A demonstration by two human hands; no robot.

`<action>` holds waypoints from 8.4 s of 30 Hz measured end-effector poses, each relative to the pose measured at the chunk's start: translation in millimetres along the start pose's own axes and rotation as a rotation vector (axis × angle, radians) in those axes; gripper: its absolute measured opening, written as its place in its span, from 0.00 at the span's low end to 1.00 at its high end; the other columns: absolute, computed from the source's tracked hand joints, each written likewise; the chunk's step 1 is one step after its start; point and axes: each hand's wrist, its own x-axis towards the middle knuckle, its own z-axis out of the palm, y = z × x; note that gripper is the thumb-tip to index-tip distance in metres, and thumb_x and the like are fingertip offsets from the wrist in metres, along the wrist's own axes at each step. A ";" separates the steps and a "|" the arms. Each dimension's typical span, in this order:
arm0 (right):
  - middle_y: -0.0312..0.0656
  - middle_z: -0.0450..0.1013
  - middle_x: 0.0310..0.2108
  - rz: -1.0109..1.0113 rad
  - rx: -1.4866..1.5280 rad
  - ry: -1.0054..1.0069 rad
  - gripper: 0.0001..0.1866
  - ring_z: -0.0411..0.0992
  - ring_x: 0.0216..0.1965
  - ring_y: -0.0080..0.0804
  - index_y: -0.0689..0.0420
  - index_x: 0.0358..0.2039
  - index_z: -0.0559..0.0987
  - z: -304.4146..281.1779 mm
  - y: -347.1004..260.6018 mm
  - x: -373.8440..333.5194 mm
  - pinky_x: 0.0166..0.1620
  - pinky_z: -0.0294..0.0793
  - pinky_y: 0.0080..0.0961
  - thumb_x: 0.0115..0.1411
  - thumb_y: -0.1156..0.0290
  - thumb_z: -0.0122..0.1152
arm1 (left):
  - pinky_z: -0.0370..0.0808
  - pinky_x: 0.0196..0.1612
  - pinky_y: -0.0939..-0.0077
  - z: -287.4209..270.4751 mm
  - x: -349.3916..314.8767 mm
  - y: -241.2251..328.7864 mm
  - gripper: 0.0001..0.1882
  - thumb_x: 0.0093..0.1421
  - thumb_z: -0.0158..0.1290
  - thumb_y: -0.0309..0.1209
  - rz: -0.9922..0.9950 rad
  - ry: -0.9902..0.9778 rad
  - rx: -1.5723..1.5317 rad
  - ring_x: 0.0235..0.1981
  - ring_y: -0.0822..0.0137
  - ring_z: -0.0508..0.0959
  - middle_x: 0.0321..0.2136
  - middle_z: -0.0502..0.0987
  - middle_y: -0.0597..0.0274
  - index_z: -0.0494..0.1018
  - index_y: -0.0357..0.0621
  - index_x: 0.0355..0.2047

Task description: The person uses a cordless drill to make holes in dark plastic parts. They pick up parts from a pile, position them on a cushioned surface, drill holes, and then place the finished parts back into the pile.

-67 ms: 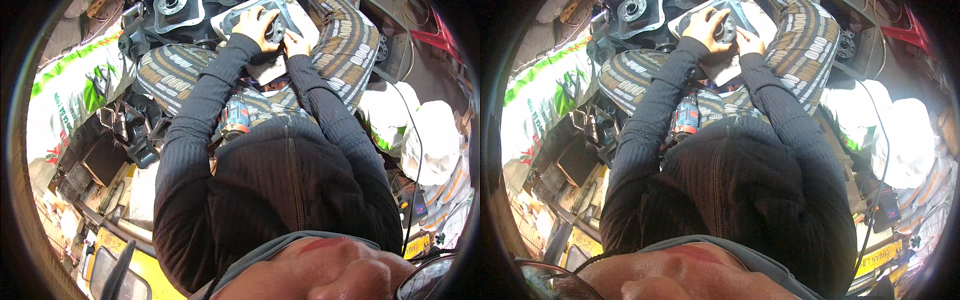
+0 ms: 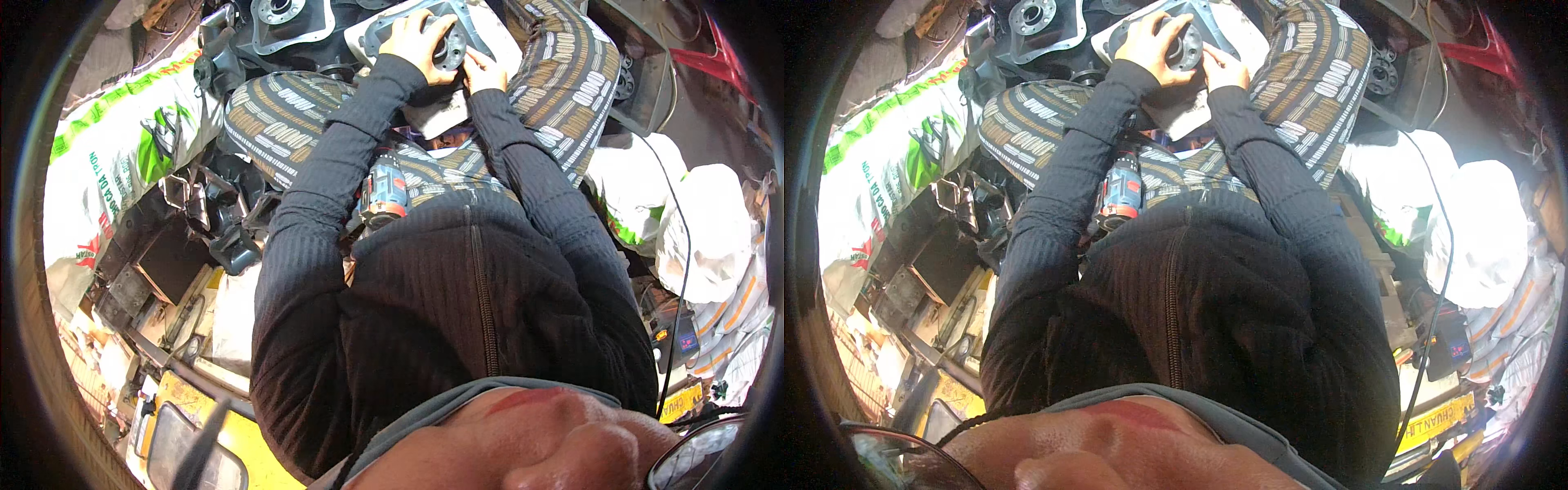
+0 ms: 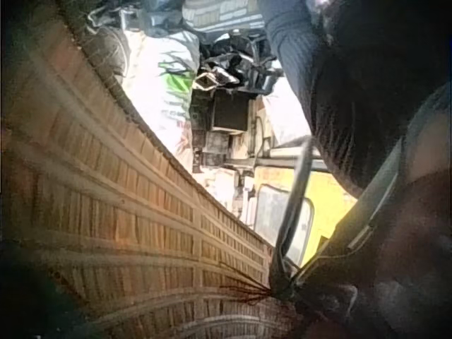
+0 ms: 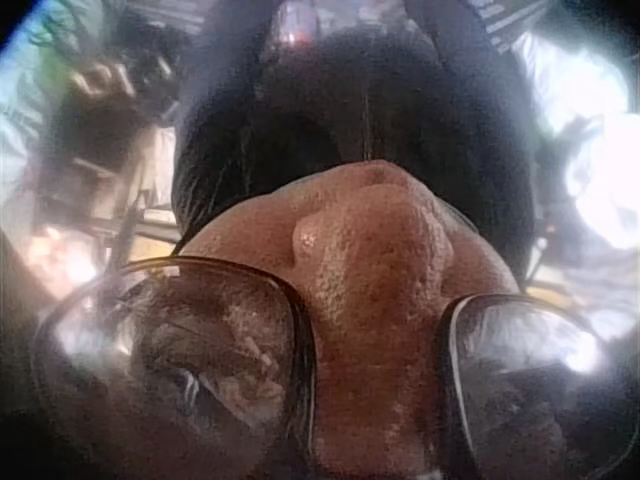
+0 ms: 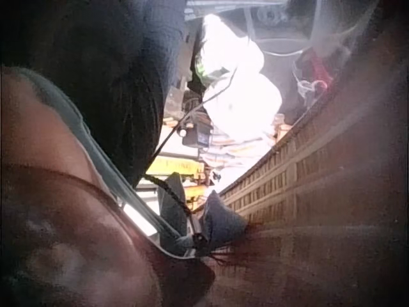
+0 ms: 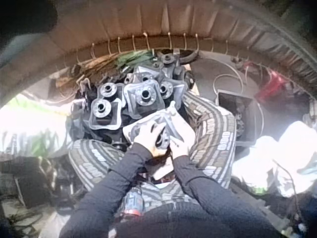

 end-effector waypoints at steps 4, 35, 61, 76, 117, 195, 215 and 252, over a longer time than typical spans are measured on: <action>0.30 0.71 0.18 0.025 0.015 0.002 0.11 0.60 0.15 0.13 0.55 0.38 0.80 0.3 -5.4 -0.5 0.19 0.59 0.15 0.53 0.70 0.60 | 0.71 0.45 0.56 -17.0 -1.4 -2.2 0.42 0.36 0.63 0.50 0.118 0.202 -0.052 0.46 0.46 0.68 0.50 0.65 0.48 0.62 0.58 0.53; 0.35 0.70 0.20 -0.734 -0.420 -0.161 0.08 0.70 0.21 0.22 0.53 0.32 0.81 25.7 -66.9 -37.3 0.24 0.67 0.18 0.50 0.69 0.64 | 0.73 0.44 0.72 -103.5 -201.9 44.6 0.35 0.46 0.57 0.35 -0.498 -0.235 -0.267 0.42 0.57 0.75 0.45 0.71 0.50 0.59 0.42 0.55; 0.32 0.70 0.19 -0.885 -0.497 -0.336 0.08 0.70 0.18 0.25 0.51 0.25 0.79 -20.2 -86.8 -58.6 0.21 0.68 0.20 0.45 0.64 0.67 | 0.74 0.39 0.71 -174.2 -134.8 54.5 0.25 0.42 0.65 0.26 -0.383 -0.111 -0.547 0.37 0.65 0.76 0.38 0.74 0.58 0.69 0.39 0.43; 0.35 0.73 0.23 -0.740 -0.348 -0.438 0.15 0.71 0.21 0.23 0.49 0.39 0.80 -20.0 -91.2 -50.1 0.24 0.69 0.18 0.48 0.63 0.65 | 0.71 0.43 0.64 -179.7 -99.4 46.2 0.21 0.44 0.61 0.32 0.066 -0.201 -0.009 0.38 0.56 0.75 0.37 0.75 0.58 0.72 0.45 0.41; 0.34 0.73 0.19 0.200 -0.020 -0.074 0.17 0.65 0.22 0.17 0.63 0.29 0.78 8.3 -67.5 1.1 0.28 0.67 0.18 0.48 0.61 0.67 | 0.74 0.43 0.69 -139.2 42.3 1.1 0.17 0.46 0.60 0.41 -0.004 -0.560 0.217 0.34 0.59 0.78 0.30 0.78 0.55 0.76 0.45 0.33; 0.27 0.66 0.17 0.389 0.412 -0.186 0.13 0.52 0.10 0.12 0.59 0.35 0.77 -5.1 -27.8 -23.5 0.13 0.48 0.13 0.54 0.64 0.62 | 0.70 0.45 0.66 -144.8 -48.4 57.0 0.26 0.44 0.63 0.37 -0.029 -0.190 -0.053 0.40 0.58 0.75 0.38 0.75 0.55 0.71 0.42 0.42; 0.33 0.73 0.28 0.309 0.143 -0.176 0.15 0.68 0.30 0.16 0.61 0.36 0.77 4.5 -36.2 -24.7 0.35 0.68 0.15 0.53 0.65 0.63 | 0.75 0.32 0.67 -156.8 -4.9 70.2 0.15 0.42 0.60 0.37 0.051 -0.451 0.203 0.28 0.56 0.78 0.25 0.77 0.53 0.75 0.42 0.29; 0.57 0.65 0.50 0.574 1.199 -0.671 0.13 0.71 0.45 0.41 0.62 0.46 0.66 -31.0 -60.7 -51.8 0.36 0.78 0.30 0.62 0.72 0.46 | 0.70 0.48 0.65 -149.4 -129.8 85.2 0.28 0.46 0.60 0.34 0.025 -0.185 -0.056 0.43 0.59 0.74 0.41 0.74 0.57 0.65 0.42 0.48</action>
